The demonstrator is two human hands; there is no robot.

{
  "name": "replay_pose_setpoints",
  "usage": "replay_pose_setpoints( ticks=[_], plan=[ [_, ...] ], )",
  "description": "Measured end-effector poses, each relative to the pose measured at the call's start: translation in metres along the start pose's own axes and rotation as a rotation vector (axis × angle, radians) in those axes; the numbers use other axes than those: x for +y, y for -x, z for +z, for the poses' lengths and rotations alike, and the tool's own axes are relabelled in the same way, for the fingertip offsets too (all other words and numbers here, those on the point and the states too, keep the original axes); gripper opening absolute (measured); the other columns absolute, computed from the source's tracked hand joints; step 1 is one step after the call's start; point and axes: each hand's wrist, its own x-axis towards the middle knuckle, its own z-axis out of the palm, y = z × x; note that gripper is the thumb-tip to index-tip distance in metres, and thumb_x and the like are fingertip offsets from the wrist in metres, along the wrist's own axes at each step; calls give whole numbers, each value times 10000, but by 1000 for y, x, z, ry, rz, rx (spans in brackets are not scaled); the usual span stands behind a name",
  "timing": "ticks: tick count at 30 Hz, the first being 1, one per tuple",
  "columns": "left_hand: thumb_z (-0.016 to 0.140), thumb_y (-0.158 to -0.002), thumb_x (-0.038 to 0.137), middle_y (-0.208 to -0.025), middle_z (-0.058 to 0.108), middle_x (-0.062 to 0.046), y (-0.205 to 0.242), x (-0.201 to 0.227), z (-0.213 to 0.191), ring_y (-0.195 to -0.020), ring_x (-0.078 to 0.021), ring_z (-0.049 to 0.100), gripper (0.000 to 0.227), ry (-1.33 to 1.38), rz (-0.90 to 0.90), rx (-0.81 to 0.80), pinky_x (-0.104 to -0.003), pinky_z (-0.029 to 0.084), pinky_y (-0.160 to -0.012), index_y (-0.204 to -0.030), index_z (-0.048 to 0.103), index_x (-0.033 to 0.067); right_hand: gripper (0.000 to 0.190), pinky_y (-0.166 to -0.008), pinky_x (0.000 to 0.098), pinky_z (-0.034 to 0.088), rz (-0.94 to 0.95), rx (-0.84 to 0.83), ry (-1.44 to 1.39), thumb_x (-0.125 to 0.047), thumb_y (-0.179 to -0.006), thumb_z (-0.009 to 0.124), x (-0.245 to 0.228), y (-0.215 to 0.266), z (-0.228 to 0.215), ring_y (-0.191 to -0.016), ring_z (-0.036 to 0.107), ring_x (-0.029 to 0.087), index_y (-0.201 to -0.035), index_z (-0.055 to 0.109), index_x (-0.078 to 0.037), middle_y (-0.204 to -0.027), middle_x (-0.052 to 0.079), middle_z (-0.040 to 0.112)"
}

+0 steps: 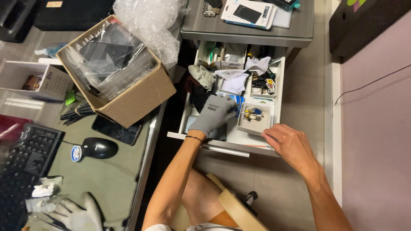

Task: The person opens a drawer and sorts through various items, including gloves, a phone, and small boxes. They move items around within the drawer and place some on the desk surface.

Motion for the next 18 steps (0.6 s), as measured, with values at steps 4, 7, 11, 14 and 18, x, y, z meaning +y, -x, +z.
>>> replay_pose_setpoints(
  ticks=[4, 7, 11, 14, 18],
  plan=[
    [797, -777, 484, -1024, 660, -1, 1, 8, 26, -1004, -286, 680, 409, -53, 113, -160, -442, 542, -817, -1057, 618, 245, 125, -683, 388, 599, 13, -24, 11, -298, -968, 658, 3, 0, 1, -865, 738, 242, -964, 761, -226, -842, -5, 720],
    [825, -780, 469, -1191, 612, -22, -13, 15, 37, -1153, -284, 615, 530, -82, 191, -150, -428, 518, -901, -1164, 572, 205, 125, -682, 378, 598, 39, -7, 84, -313, -970, 647, -1, 4, -18, -870, 725, 224, -970, 744, -234, -848, -21, 707],
    [661, -882, 435, -1212, 629, -36, -37, 42, 35, -1166, -262, 556, 397, -270, 418, -114, -397, 464, -952, -1195, 591, 201, 51, -588, 347, 523, 51, 103, 142, -251, -965, 722, -6, 13, -41, -803, 684, 159, -959, 734, -202, -853, -54, 702],
    [556, -845, 357, -1351, 579, -33, -50, 60, 31, -1148, -264, 591, 472, -437, 678, -52, -385, 440, -958, -1300, 544, 232, 51, -525, 338, 441, 18, 183, 188, -180, -973, 758, -6, 18, -51, -783, 641, 123, -961, 714, -158, -888, -49, 695],
    [641, -730, 635, -1635, 355, -93, -60, 63, 20, -1448, -337, 423, 1042, -653, 952, -59, -488, 347, -1156, -1540, 281, 88, 62, -505, 336, 398, 52, 242, 191, -163, -987, 766, -3, 23, -51, -804, 644, 121, -945, 722, -154, -885, -55, 693]
  ],
)
